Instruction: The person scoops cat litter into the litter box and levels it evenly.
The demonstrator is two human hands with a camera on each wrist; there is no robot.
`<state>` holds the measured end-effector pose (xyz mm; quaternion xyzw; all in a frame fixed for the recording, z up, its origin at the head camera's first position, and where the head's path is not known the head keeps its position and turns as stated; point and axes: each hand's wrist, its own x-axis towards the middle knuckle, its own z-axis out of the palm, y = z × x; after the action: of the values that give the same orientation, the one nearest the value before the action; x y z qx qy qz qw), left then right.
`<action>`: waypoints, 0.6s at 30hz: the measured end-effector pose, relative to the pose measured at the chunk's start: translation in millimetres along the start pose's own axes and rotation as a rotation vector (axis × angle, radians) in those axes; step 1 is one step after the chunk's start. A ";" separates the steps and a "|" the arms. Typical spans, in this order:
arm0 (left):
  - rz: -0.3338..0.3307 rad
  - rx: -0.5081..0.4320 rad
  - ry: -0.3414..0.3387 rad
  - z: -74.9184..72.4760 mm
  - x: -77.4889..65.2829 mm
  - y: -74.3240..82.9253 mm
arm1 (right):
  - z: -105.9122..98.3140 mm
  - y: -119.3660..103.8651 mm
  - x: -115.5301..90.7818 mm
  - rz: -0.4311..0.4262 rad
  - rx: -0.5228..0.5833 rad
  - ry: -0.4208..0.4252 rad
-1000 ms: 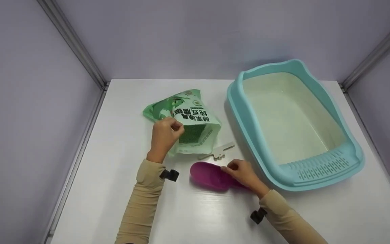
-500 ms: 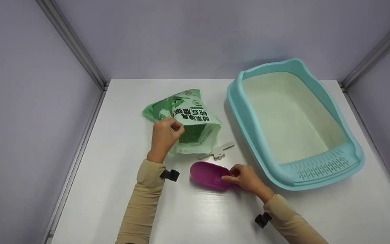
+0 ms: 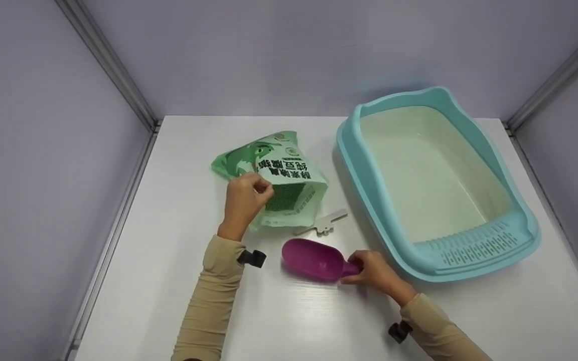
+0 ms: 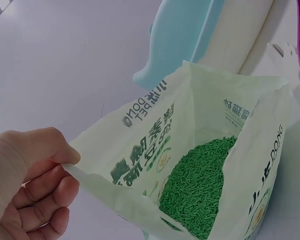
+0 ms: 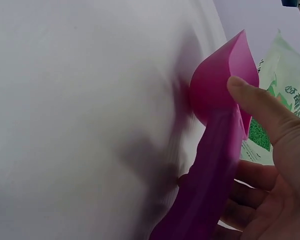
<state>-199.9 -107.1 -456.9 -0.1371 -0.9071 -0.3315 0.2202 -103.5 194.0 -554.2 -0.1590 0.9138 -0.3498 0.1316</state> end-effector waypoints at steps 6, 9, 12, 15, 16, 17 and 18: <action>0.003 0.000 0.007 0.0 0.4 -1.3 | -0.4 1.8 -3.9 -0.001 -0.057 0.004; 0.006 -0.005 0.005 -0.2 0.6 -1.0 | 0.2 1.9 -5.3 -0.002 -0.083 0.008; 0.010 -0.008 0.004 -0.3 0.7 -0.6 | 1.0 2.2 -6.7 0.002 -0.091 0.017; 0.007 -0.001 0.002 -0.6 0.3 -0.1 | 2.1 2.7 -7.8 -0.012 -0.102 0.034; 0.003 0.001 0.000 -0.7 0.1 0.2 | 2.6 3.3 -8.2 -0.014 -0.104 0.041; -0.001 0.003 -0.002 -0.8 -0.1 0.4 | 3.1 3.8 -8.6 -0.018 -0.105 0.048; -0.006 0.006 -0.005 -0.9 -0.3 0.5 | 3.6 3.9 -8.8 -0.023 -0.106 0.056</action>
<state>-199.2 -107.3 -456.2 -0.1348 -0.9090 -0.3291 0.2173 -95.0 198.0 -558.4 -0.1662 0.9325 -0.3067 0.0934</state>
